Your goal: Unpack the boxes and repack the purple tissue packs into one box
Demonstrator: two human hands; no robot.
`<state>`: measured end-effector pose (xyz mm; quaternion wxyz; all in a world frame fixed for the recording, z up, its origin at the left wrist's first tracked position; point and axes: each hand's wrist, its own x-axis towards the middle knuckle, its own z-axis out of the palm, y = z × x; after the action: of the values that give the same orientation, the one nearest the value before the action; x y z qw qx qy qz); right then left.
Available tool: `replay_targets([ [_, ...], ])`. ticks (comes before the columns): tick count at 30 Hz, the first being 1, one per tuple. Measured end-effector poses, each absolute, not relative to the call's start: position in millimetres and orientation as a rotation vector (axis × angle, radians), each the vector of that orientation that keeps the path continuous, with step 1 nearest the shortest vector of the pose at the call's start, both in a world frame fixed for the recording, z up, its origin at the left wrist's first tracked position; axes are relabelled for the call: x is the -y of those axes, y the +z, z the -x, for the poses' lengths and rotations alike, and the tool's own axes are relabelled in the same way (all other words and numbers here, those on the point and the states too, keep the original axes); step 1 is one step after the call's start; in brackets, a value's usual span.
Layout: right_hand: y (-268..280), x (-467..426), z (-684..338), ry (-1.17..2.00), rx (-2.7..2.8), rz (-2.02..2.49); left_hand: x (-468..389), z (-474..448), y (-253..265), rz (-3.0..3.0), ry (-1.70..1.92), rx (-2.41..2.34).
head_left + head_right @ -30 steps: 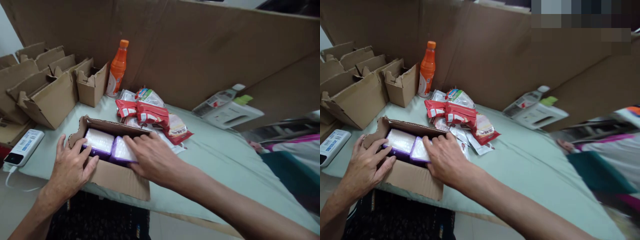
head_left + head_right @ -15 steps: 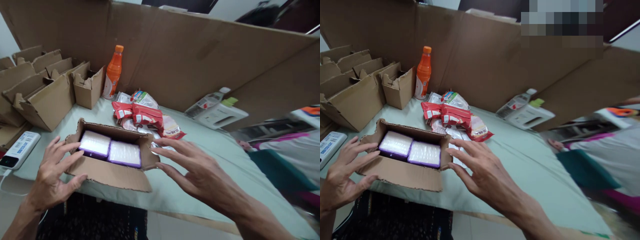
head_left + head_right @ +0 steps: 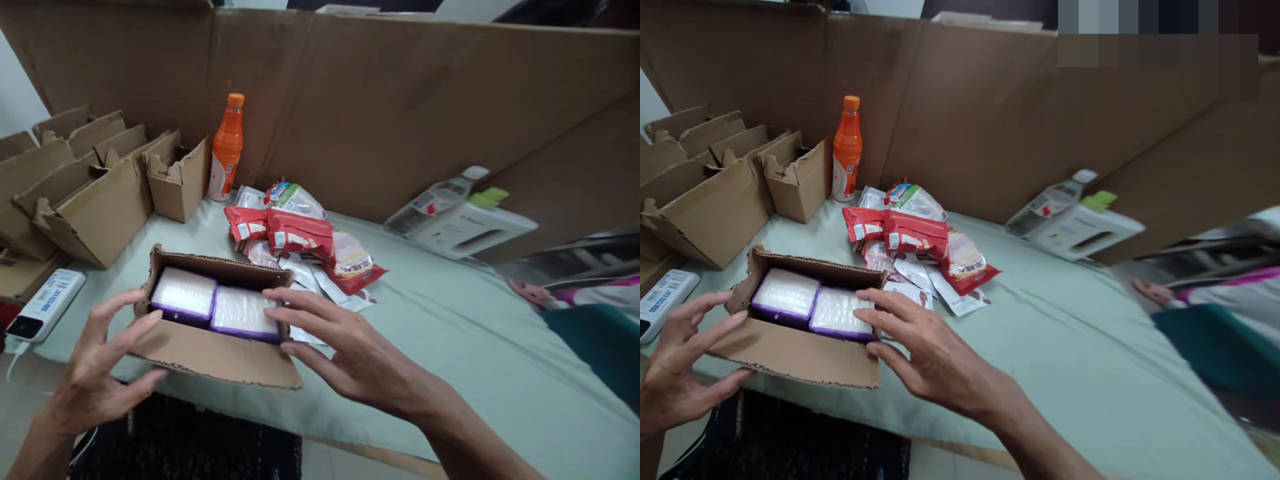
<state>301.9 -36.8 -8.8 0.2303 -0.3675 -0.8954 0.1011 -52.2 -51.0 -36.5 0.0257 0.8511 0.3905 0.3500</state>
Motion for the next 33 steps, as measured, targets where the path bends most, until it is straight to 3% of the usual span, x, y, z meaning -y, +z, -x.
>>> replay_targets([
  [10, 36.9, -0.8, -269.3, 0.185, 2.654, 1.092, 42.5, 47.0, -39.7, -2.56, 1.077, -1.098],
  [19, -6.2, -16.7, -317.5, 0.79, 2.284, 1.038, 25.3, 48.3, -33.7, -2.509, 1.075, -0.875],
  [24, -36.6, -6.6, -316.2, 0.599, 2.222, 1.122, 18.4, 43.6, -32.7, -2.409, 1.147, -1.016],
  [33, -64.7, 2.1, -287.5, 0.216, 2.231, 1.112, 23.5, 50.1, -32.4, -2.439, 0.924, -0.971],
])
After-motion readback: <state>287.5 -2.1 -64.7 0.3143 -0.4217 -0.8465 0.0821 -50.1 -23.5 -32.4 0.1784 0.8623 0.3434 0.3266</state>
